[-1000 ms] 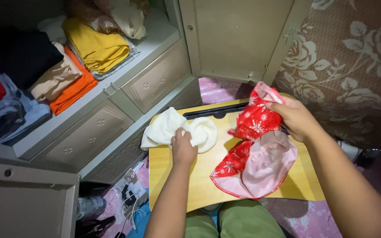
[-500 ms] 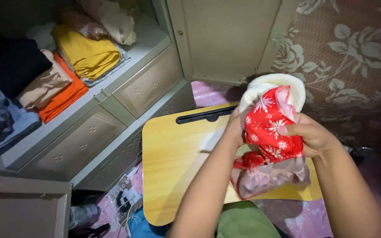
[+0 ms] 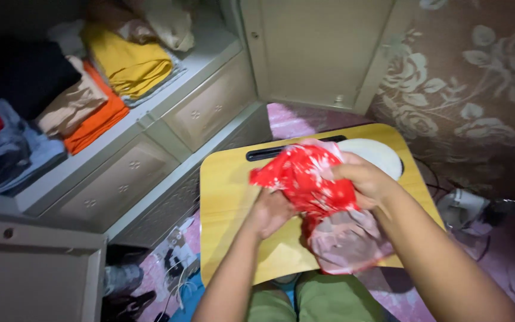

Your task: Folding various items of clothing and placing them in a drawer.

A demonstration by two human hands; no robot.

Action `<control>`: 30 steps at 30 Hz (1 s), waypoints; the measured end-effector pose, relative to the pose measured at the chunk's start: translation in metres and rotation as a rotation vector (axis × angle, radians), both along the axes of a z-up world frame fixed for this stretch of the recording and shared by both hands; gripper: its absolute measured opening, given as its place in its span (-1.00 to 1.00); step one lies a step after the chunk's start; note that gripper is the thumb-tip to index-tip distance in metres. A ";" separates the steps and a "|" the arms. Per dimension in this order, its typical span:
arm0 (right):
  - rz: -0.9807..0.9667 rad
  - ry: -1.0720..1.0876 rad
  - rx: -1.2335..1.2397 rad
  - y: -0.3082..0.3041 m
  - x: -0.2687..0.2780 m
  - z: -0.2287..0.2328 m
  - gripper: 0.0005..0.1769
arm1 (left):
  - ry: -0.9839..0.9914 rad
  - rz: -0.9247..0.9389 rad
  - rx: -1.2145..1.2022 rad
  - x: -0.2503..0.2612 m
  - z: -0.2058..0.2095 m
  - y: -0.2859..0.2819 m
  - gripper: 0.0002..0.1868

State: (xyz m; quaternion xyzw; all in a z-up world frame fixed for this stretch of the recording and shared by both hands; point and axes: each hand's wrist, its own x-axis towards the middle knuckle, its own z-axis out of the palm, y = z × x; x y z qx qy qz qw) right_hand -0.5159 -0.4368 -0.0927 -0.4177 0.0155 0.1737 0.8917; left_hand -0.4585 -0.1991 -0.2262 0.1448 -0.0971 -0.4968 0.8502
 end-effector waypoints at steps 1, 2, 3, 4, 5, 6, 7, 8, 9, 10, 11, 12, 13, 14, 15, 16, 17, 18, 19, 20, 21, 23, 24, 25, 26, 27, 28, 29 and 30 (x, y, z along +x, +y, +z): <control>0.010 0.001 0.002 0.012 0.010 0.008 -0.52 | 0.001 0.010 0.002 0.001 0.011 0.018 -0.10; 0.017 -0.018 0.036 0.025 0.020 0.016 -0.55 | -0.086 0.152 0.108 0.004 0.022 0.037 -0.16; 0.025 -0.036 0.069 0.038 0.031 0.025 -0.59 | -0.172 0.293 0.214 0.005 0.033 0.056 -0.20; 0.035 -0.037 0.074 0.047 0.045 0.022 -0.59 | -0.172 0.303 0.219 0.026 0.015 0.072 -0.20; -0.010 -0.068 -0.005 0.055 0.060 0.020 -0.57 | -0.253 0.464 0.472 0.046 -0.003 0.089 -0.25; -0.056 -0.093 -0.086 0.063 0.073 0.018 -0.56 | -0.322 0.615 0.731 0.064 -0.021 0.106 -0.27; -0.047 -0.089 -0.083 0.068 0.087 0.003 -0.56 | -0.315 0.622 0.737 0.070 -0.007 0.112 -0.27; -0.072 -0.167 -0.340 0.073 0.102 -0.011 -0.60 | -0.336 0.742 0.735 0.077 0.007 0.117 -0.32; -0.097 -0.246 -0.597 0.078 0.117 -0.025 -0.63 | -0.358 0.861 0.731 0.084 0.021 0.122 -0.36; -0.091 -0.246 -0.597 0.074 0.128 -0.059 -0.63 | -0.355 0.865 0.733 0.089 0.004 0.128 -0.36; -0.077 -0.371 -0.808 0.070 0.139 -0.094 -0.52 | -0.520 0.938 1.220 0.096 -0.013 0.135 -0.31; -0.064 -0.497 -1.017 0.066 0.151 -0.128 -0.39 | -0.684 0.973 1.714 0.103 -0.029 0.141 -0.26; -0.061 -0.498 -1.015 0.064 0.142 -0.149 -0.39 | -0.682 0.975 1.716 0.094 -0.040 0.144 -0.26; -0.080 -0.363 -1.267 0.062 0.133 -0.171 -0.36 | -0.845 0.912 1.778 0.085 -0.051 0.147 -0.32; -0.099 -0.217 -1.512 0.060 0.124 -0.192 -0.33 | -1.010 0.842 1.833 0.076 -0.063 0.149 -0.38; -0.096 -0.221 -1.512 0.059 0.116 -0.194 -0.33 | -1.007 0.845 1.835 0.064 -0.046 0.146 -0.38; -0.119 -0.292 -1.589 0.057 0.108 -0.196 -0.33 | -0.993 0.802 1.868 0.052 -0.030 0.143 -0.44; -0.139 -0.360 -1.662 0.057 0.097 -0.199 -0.34 | -0.977 0.751 1.903 0.038 -0.014 0.141 -0.50; -0.133 -0.359 -1.661 0.067 0.094 -0.184 -0.34 | -0.972 0.748 1.907 0.036 -0.011 0.144 -0.50; -0.089 -0.168 -1.698 0.074 0.088 -0.170 -0.41 | -1.102 0.747 1.918 0.032 -0.008 0.145 -0.56; -0.046 0.025 -1.727 0.081 0.083 -0.155 -0.48 | -1.234 0.744 1.923 0.027 -0.006 0.145 -0.61; -0.086 0.006 -1.700 0.081 0.080 -0.159 -0.60 | -1.271 0.692 1.936 0.030 -0.013 0.152 -0.76; -0.130 -0.018 -1.671 0.082 0.081 -0.159 -0.72 | -1.311 0.648 1.948 0.034 -0.015 0.156 -0.89; -0.131 -0.020 -1.672 0.074 0.081 -0.169 -0.72 | -1.311 0.650 1.948 0.035 -0.012 0.157 -0.89; -0.248 -0.156 -1.604 0.067 0.081 -0.178 -0.74 | -1.208 0.750 1.899 0.038 -0.009 0.159 -0.91; -0.364 -0.290 -1.529 0.060 0.081 -0.187 -0.69 | -1.105 0.843 1.846 0.040 -0.005 0.160 -0.93; -0.360 -0.291 -1.528 0.056 0.081 -0.187 -0.69 | -1.101 0.844 1.850 0.037 0.003 0.159 -0.93; -0.250 -0.228 -1.339 0.053 0.079 -0.187 -0.69 | -1.143 0.825 1.838 0.034 0.011 0.158 -0.89; -0.144 -0.160 -1.146 0.051 0.075 -0.188 -0.68 | -1.187 0.798 1.827 0.030 0.019 0.158 -0.84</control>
